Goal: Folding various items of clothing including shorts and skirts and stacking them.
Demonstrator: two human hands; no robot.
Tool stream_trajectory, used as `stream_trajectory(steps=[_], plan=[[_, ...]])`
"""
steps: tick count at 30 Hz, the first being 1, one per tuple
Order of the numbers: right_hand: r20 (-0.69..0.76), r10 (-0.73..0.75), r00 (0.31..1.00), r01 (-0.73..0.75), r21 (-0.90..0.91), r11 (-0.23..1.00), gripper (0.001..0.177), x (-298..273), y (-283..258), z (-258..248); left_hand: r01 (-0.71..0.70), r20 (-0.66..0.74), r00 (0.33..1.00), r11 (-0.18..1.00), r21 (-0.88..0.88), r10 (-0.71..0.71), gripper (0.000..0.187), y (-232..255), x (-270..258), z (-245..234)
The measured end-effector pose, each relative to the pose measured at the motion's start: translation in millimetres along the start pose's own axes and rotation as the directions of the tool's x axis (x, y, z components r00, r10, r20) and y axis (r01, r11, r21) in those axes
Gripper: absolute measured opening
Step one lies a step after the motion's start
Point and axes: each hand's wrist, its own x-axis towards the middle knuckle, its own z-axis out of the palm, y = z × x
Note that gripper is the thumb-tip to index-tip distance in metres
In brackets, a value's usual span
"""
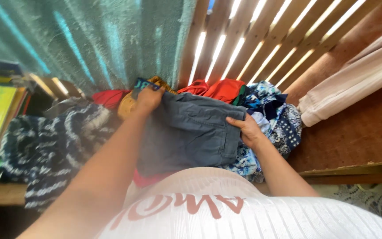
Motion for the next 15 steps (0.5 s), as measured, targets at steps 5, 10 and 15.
stream_trajectory(steps=[5, 10, 15], plan=[[0.009, 0.03, 1.0, -0.03, 0.051, 0.998, 0.039, -8.1, -8.8, -8.2, 0.102, 0.321, 0.927, 0.956, 0.276, -0.192, 0.069, -15.8, 13.4, 29.9], [0.018, 0.046, 0.999, -0.047, 0.044, 0.998, 0.036, -0.4, -8.9, -6.3, 0.067, 0.31, 0.946, 0.993, 0.094, -0.093, 0.047, -14.2, -19.0, 4.3], [-0.027, -0.031, 0.999, 0.032, 0.025, 0.999, 0.031, 20.8, -6.0, 6.6, -0.062, -0.213, 0.977, 0.949, -0.31, -0.006, 0.018, 9.5, -38.0, -38.2]])
